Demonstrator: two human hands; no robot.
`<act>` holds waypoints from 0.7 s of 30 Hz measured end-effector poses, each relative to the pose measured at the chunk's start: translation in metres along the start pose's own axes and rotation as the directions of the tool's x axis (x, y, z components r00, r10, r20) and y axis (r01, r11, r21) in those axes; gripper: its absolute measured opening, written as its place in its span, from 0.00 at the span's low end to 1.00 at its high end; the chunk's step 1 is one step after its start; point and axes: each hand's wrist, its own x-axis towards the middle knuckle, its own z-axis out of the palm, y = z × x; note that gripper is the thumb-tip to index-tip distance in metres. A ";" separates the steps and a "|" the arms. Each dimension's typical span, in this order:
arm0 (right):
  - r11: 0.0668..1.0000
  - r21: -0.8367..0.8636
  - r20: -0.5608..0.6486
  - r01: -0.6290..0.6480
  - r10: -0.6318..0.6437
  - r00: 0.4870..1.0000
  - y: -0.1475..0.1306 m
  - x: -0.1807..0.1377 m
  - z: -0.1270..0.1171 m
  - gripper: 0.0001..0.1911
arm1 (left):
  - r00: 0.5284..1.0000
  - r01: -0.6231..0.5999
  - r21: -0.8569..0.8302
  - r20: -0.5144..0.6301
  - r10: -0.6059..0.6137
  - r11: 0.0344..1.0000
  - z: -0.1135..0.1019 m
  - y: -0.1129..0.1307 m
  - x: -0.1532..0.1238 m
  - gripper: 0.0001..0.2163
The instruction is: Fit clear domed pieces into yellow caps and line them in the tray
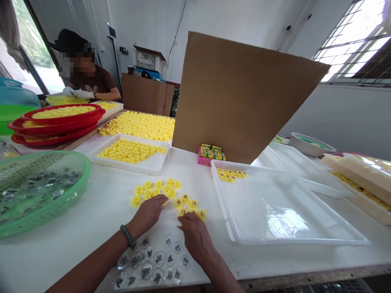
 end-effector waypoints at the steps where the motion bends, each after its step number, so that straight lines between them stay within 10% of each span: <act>1: 0.999 0.051 0.035 0.011 -0.012 0.999 -0.002 -0.012 -0.001 0.14 | 1.000 0.001 0.002 -0.004 -0.001 1.000 0.000 0.001 -0.003 0.18; 7: 0.987 0.162 0.082 -0.009 -0.004 0.997 -0.018 -0.036 0.000 0.12 | 1.000 0.002 -0.012 0.010 -0.002 1.000 0.002 0.008 -0.026 0.16; 21: 0.906 -0.307 0.165 0.290 -0.250 0.954 -0.029 -0.010 0.044 0.07 | 0.981 0.144 -0.336 -0.071 -0.178 0.931 0.006 0.004 -0.062 0.14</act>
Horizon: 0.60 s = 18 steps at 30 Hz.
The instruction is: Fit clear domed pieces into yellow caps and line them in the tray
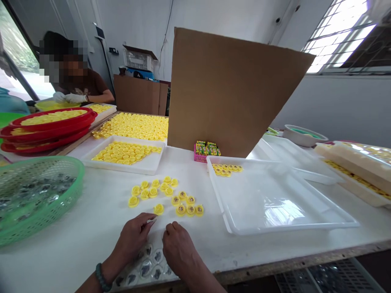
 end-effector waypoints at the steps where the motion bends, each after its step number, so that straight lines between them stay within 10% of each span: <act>1: 0.999 0.034 -0.009 -0.018 0.018 1.000 0.000 0.000 0.000 0.08 | 1.000 0.024 -0.034 0.002 -0.024 0.999 0.000 0.001 0.000 0.14; 5: 0.848 0.493 -0.094 -0.194 0.274 0.957 0.003 0.004 -0.006 0.10 | 0.990 0.127 -0.256 0.091 -0.107 0.958 0.001 0.004 0.000 0.14; 8: 0.425 0.871 0.029 -0.247 0.458 0.888 0.003 0.009 -0.007 0.10 | 0.965 0.228 -0.481 0.230 -0.129 0.847 0.002 0.006 0.000 0.14; 12: -0.027 0.977 0.199 -0.214 0.496 0.845 -0.001 0.015 0.000 0.12 | 0.944 0.329 -0.646 0.243 -0.223 0.689 0.003 0.006 0.002 0.14; 18: -0.167 0.976 0.203 -0.137 0.490 0.848 -0.005 0.020 0.005 0.14 | 0.897 0.421 -0.741 0.254 -0.362 0.523 0.007 0.003 0.004 0.13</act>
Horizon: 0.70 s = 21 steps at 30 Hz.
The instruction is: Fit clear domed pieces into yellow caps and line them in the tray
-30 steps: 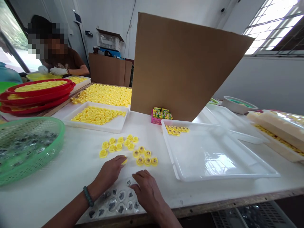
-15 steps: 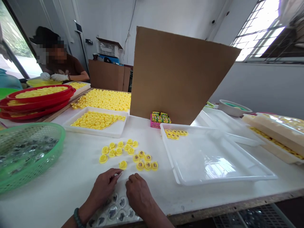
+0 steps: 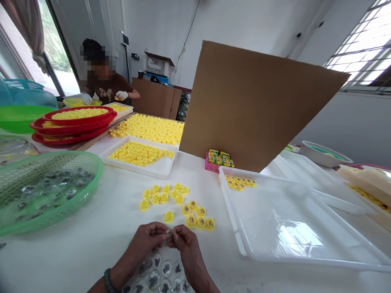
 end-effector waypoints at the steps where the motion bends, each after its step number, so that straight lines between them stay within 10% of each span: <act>1: 1.000 -0.021 0.003 -0.003 0.003 1.000 -0.001 0.000 0.001 0.14 | 1.000 -0.002 -0.014 0.004 0.002 1.000 0.000 0.000 0.000 0.13; 11: 0.995 -0.094 -0.059 0.040 -0.045 0.997 -0.019 0.008 0.001 0.14 | 0.995 -0.086 -0.039 0.042 0.087 0.996 0.000 0.002 0.000 0.13; 21: 0.833 -0.517 0.196 0.195 -0.107 0.975 -0.048 0.014 -0.001 0.04 | 0.967 -0.254 0.247 0.055 0.248 0.935 -0.001 0.006 -0.006 0.07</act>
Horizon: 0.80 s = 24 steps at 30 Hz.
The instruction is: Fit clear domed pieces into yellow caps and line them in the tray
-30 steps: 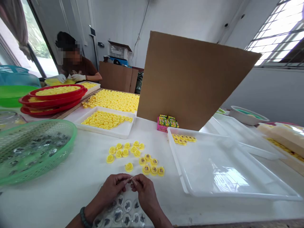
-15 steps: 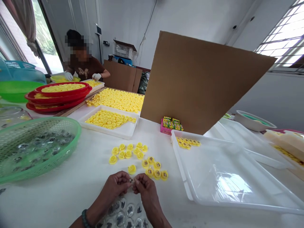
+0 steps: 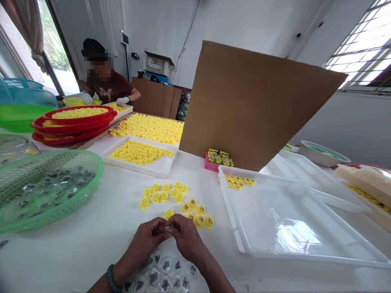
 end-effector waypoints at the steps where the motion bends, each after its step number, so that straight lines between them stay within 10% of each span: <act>1: 1.000 0.016 -0.035 -0.001 0.002 0.999 0.001 0.000 0.001 0.05 | 0.999 0.035 -0.041 -0.006 -0.036 0.999 0.000 -0.001 0.001 0.08; 14: 0.819 -0.537 -0.287 0.202 -0.402 0.869 0.021 -0.015 0.037 0.11 | 0.990 0.138 -0.453 0.052 -0.128 0.881 0.004 0.000 0.003 0.15; 24: 0.851 -0.486 -0.347 0.197 -0.395 0.851 0.026 -0.010 0.040 0.10 | 0.997 0.069 -0.500 0.057 -0.046 0.864 0.002 0.000 0.005 0.13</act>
